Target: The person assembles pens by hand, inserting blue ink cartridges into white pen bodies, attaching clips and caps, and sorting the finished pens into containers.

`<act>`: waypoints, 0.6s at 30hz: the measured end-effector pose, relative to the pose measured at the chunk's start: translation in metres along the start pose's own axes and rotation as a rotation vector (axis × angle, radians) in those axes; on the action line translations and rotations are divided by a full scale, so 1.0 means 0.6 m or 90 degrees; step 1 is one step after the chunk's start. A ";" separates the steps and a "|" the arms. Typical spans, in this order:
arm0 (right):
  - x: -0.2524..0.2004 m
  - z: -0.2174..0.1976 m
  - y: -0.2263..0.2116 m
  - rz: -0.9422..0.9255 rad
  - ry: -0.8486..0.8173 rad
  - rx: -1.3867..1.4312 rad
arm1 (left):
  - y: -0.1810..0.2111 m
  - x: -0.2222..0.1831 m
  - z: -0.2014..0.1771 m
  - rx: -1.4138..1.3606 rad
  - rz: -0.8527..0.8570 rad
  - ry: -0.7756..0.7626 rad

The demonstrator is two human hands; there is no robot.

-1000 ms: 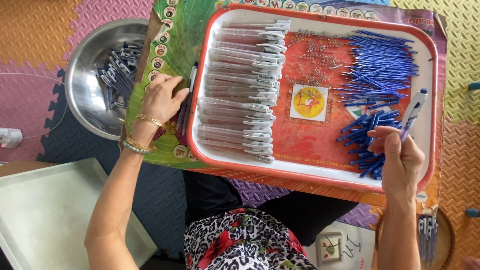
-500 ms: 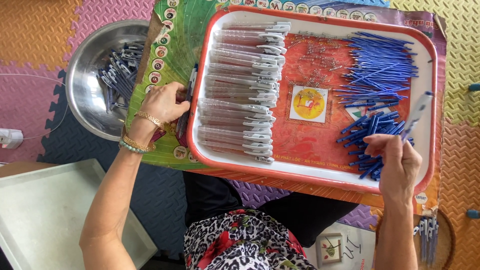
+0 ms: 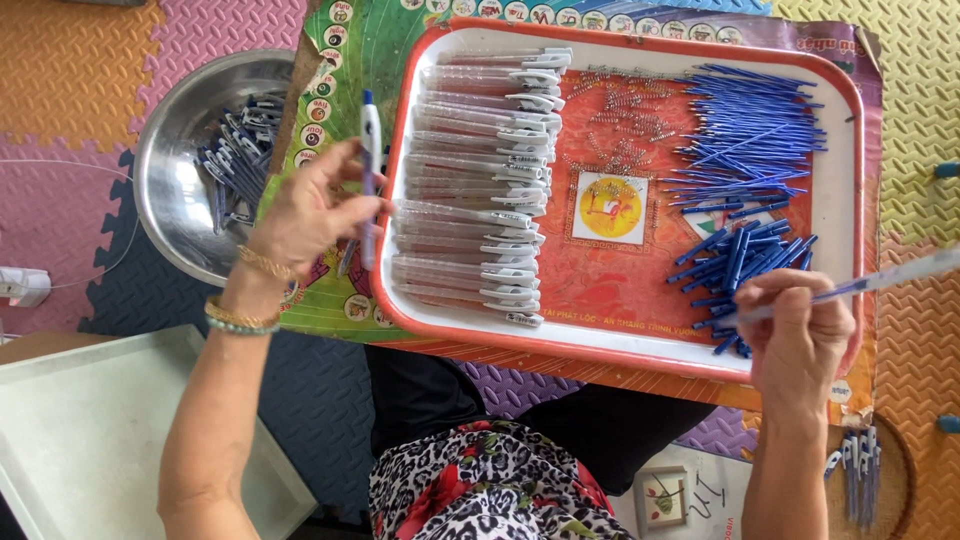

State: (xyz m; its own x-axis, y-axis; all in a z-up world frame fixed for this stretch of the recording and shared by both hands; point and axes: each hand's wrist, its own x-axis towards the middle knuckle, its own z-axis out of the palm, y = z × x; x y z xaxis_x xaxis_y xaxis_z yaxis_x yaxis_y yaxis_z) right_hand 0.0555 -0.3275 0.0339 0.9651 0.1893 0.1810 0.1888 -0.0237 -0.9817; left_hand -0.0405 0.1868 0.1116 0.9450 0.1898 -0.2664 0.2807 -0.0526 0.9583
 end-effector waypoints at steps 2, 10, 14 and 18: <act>0.004 0.041 -0.017 0.050 -0.017 0.044 | -0.034 0.010 0.035 -0.152 0.009 -0.081; 0.017 0.217 -0.049 -0.004 -0.098 0.122 | -0.092 0.040 0.232 -0.321 -0.034 -0.263; 0.024 0.244 -0.032 -0.080 -0.045 0.104 | -0.100 0.045 0.262 -0.383 -0.034 -0.330; 0.028 0.251 -0.024 -0.111 -0.031 0.076 | -0.104 0.047 0.273 -0.422 -0.035 -0.358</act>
State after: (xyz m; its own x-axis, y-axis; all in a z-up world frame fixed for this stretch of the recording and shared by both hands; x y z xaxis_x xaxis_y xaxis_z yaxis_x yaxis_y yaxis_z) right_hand 0.0420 -0.1762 0.0421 0.9095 0.2269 0.3482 0.3262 0.1296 -0.9364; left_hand -0.0038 0.0348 0.0277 0.9247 -0.3463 -0.1583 0.3385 0.5575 0.7580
